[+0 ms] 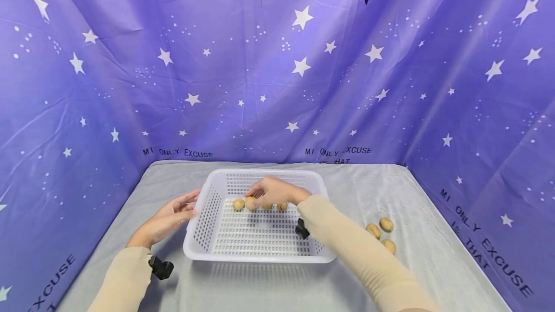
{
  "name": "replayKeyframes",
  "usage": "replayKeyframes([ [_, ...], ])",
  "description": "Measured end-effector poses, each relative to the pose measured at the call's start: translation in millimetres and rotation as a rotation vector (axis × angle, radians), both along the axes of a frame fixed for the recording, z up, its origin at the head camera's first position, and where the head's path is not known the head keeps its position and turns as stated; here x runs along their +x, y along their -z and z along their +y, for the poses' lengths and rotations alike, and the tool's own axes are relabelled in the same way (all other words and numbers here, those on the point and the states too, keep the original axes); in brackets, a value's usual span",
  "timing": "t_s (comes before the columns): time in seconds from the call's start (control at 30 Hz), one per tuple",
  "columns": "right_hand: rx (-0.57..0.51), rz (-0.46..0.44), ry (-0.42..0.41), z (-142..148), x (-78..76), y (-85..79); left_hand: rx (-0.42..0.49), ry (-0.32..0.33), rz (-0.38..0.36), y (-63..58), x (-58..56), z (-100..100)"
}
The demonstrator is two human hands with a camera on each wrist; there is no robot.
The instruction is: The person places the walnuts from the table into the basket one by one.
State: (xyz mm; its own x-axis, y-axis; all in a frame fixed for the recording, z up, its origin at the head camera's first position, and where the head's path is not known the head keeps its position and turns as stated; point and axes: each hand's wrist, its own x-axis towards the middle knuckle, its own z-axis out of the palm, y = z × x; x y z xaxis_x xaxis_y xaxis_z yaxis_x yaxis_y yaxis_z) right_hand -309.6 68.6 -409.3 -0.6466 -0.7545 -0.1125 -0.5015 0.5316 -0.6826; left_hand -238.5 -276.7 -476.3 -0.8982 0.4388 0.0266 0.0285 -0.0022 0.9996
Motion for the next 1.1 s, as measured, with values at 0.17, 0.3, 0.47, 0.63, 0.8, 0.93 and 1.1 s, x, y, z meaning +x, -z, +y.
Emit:
replayKeyframes([
  [0.17,-0.033,-0.053,0.014,-25.6,2.0,22.8,-0.007,-0.005,0.004,-0.3,0.4,1.5],
  [0.3,-0.027,-0.069,0.004,-44.4,3.1,34.6,-0.019,-0.015,0.004,-0.1,1.1,1.4],
  [0.47,-0.019,-0.074,0.005,-61.6,5.7,47.9,-0.028,-0.023,-0.002,0.0,1.3,1.3],
  [0.63,0.01,-0.043,0.046,-68.6,8.1,57.8,-0.031,-0.015,0.001,-0.3,0.1,1.7],
  [0.8,0.013,-0.028,0.078,-71.3,10.1,61.3,-0.034,-0.019,0.009,0.1,-0.9,1.4],
  [0.93,0.011,-0.04,0.085,-71.0,10.7,62.3,-0.046,-0.024,-0.001,-0.1,-0.3,1.8],
  [1.1,0.0,-0.06,0.066,-66.6,7.2,56.9,-0.046,-0.025,-0.002,-0.7,-0.1,2.2],
])
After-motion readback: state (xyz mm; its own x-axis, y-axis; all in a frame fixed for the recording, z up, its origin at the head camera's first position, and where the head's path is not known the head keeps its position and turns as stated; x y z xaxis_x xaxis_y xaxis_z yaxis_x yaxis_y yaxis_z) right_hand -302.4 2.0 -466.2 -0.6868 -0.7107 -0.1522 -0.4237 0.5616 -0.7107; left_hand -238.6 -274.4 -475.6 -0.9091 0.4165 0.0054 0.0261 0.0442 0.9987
